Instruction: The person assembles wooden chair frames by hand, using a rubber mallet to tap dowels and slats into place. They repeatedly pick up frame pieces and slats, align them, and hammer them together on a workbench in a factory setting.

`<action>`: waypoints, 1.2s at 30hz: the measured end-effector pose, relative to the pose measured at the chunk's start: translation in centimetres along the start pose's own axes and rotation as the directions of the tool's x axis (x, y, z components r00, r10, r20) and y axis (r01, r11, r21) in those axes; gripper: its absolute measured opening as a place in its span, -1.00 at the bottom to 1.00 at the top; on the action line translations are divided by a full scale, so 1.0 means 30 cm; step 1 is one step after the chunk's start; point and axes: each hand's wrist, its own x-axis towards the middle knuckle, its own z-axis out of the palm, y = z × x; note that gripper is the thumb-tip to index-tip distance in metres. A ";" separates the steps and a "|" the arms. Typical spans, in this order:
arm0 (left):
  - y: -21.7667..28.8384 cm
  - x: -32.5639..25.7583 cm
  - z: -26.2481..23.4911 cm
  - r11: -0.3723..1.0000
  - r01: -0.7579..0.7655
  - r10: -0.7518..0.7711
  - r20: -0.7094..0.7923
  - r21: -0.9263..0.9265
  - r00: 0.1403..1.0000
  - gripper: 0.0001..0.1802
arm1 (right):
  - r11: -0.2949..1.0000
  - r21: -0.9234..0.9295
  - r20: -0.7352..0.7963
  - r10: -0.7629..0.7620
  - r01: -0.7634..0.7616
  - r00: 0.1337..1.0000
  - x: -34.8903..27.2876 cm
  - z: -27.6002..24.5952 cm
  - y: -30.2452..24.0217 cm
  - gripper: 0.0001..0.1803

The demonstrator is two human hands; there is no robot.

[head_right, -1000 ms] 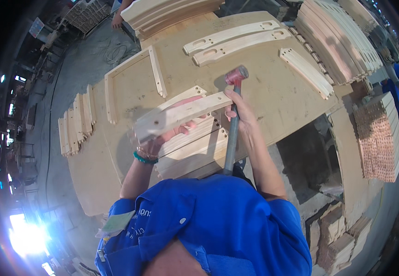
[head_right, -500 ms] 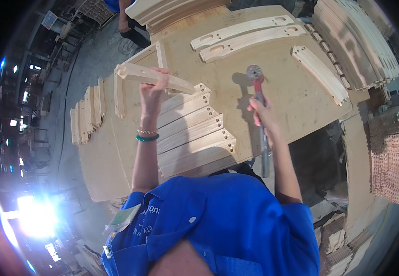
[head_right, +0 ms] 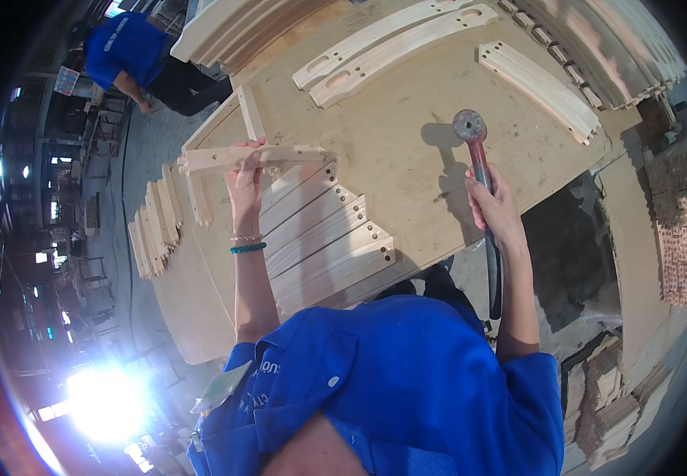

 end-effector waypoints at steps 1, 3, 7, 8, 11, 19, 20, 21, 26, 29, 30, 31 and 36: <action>0.006 0.000 0.003 0.995 -0.010 0.010 -0.001 0.098 1.000 -0.77 | 1.000 -0.008 0.001 0.005 -0.005 1.000 -0.003 -0.003 -0.002 -0.77; 0.025 -0.001 0.024 0.971 -0.010 0.012 -0.010 0.238 1.000 -0.79 | 0.999 -0.041 0.013 0.005 -0.004 1.000 -0.007 -0.006 -0.006 -0.76; 0.034 -0.011 0.121 0.972 -0.041 0.045 -0.011 0.232 0.999 -0.78 | 0.979 -0.196 0.082 -0.041 0.056 0.996 0.001 0.027 -0.061 -0.70; 0.030 -0.010 0.135 0.980 -0.066 0.068 -0.005 0.189 0.998 -0.77 | 0.966 -0.245 0.108 -0.056 0.081 0.993 0.007 0.045 -0.087 -0.68; 0.043 0.028 0.179 0.891 -0.037 0.042 0.000 0.453 0.999 -0.73 | 0.910 -0.299 0.309 -0.194 0.289 0.931 0.050 0.077 -0.202 -0.63; 0.041 0.037 0.084 0.954 -0.169 0.167 0.031 0.248 0.986 -0.71 | 0.826 -0.236 0.618 -0.279 0.512 0.735 0.001 0.310 -0.646 -0.60; 0.050 0.029 0.041 0.964 -0.166 0.165 0.024 0.210 0.986 -0.69 | 0.843 -0.227 0.620 -0.260 0.487 0.740 -0.006 0.327 -0.639 -0.60; 0.055 0.027 0.005 0.990 -0.113 0.117 -0.048 0.082 0.992 -0.67 | 0.858 -0.222 0.618 -0.243 0.462 0.748 -0.004 0.338 -0.605 -0.59; 0.101 -0.023 -0.048 0.793 0.007 -0.150 -0.185 -0.610 0.971 -0.52 | 0.916 -0.209 0.489 -0.205 0.342 0.848 0.097 0.386 -0.351 -0.56; 0.073 -0.030 0.018 0.515 0.034 -0.172 -0.064 -0.857 0.983 -0.46 | 0.893 0.000 0.337 -0.423 0.450 0.841 0.186 0.504 -0.191 -0.44; 0.059 -0.055 0.050 0.463 0.039 -0.189 -0.055 -0.885 0.980 -0.46 | 0.942 0.018 0.328 -0.321 0.335 0.888 0.167 0.554 -0.198 -0.39; 0.039 -0.074 0.082 0.464 0.043 -0.178 -0.046 -0.885 0.983 -0.44 | 0.947 0.161 0.333 -0.318 0.278 0.888 0.162 0.600 -0.196 -0.32; 0.011 -0.180 0.158 0.393 0.358 -0.354 0.220 -0.847 0.909 -0.45 | 0.843 0.490 0.339 -0.421 0.224 0.841 0.161 0.704 -0.265 -0.40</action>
